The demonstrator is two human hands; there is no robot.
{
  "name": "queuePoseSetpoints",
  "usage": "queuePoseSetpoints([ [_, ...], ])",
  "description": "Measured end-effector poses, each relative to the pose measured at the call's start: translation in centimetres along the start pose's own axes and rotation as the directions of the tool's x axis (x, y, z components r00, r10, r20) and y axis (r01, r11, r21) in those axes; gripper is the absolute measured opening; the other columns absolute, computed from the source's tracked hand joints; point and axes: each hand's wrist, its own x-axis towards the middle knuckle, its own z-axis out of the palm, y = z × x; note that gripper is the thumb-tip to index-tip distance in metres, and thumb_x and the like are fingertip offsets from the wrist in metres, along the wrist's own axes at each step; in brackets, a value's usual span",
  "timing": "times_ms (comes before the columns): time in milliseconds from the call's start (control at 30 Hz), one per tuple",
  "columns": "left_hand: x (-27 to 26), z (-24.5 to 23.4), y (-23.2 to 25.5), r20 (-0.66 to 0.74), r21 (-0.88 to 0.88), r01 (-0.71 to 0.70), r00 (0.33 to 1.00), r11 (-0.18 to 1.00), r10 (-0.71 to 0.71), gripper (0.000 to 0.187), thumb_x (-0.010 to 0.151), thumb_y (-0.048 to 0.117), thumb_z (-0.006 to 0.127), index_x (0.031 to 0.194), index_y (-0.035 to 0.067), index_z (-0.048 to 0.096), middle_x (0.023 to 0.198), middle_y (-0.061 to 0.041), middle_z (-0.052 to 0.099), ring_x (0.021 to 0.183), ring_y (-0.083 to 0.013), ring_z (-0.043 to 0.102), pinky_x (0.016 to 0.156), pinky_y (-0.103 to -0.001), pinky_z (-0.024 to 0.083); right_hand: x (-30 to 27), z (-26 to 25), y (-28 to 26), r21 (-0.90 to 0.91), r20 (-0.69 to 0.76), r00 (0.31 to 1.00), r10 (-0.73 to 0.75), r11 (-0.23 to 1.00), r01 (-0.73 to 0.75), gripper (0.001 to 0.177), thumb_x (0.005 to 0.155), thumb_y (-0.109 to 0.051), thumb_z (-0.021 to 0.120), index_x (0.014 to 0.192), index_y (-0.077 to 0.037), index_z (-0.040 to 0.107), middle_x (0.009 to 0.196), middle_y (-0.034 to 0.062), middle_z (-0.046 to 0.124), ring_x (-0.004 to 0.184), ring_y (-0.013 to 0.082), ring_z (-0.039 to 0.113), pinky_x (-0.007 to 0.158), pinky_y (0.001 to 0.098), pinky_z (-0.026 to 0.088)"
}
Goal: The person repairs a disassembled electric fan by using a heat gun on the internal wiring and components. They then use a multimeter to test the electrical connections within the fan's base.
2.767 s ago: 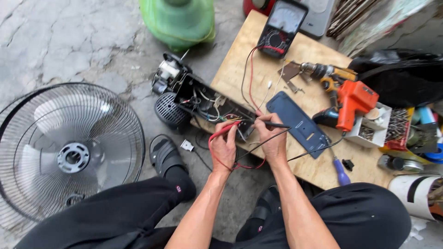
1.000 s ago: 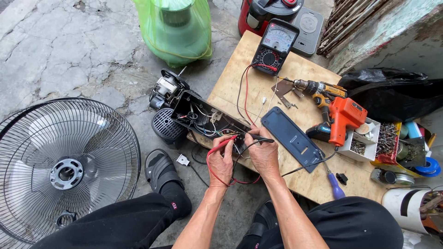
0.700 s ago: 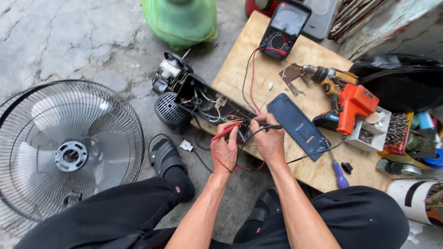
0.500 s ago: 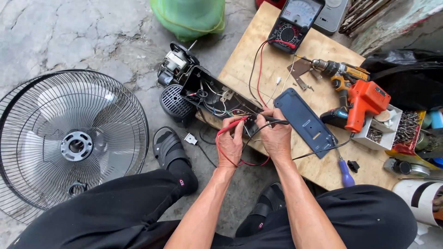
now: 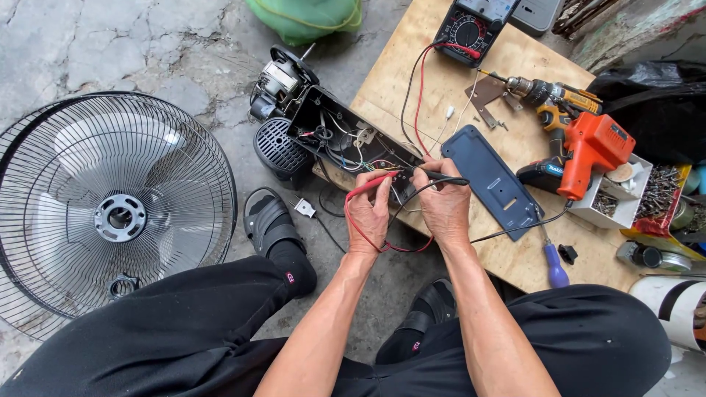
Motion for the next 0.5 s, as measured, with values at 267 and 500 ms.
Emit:
queuePoseSetpoints([
  [267,-0.2,0.0,0.0,0.002,-0.021,0.032,1.0,0.999,-0.032,0.01,0.083,0.018,0.059,0.093,0.015,0.061,0.081,-0.011,0.066,0.081,-0.0254,0.064,0.07,-0.034,0.052,-0.2,0.1,-0.4,-0.011,-0.006,1.0,0.013,1.0,-0.013,0.008,0.073,-0.003,0.064,0.079,0.0,0.059,0.084,0.0208,0.063,0.074,0.0258,0.064,0.07,0.0296,0.052],
  [500,-0.6,-0.4,0.1,-0.052,-0.044,0.075,0.996,0.996,-0.077,0.013,0.084,0.022,0.058,0.095,0.016,0.059,0.084,-0.011,0.067,0.085,-0.0236,0.064,0.071,-0.032,0.052,-0.2,0.0,-0.8,0.003,0.005,1.0,0.016,1.0,-0.016,0.008,0.074,-0.004,0.064,0.08,0.0,0.06,0.078,0.0195,0.064,0.078,0.0244,0.064,0.072,0.0292,0.051],
])
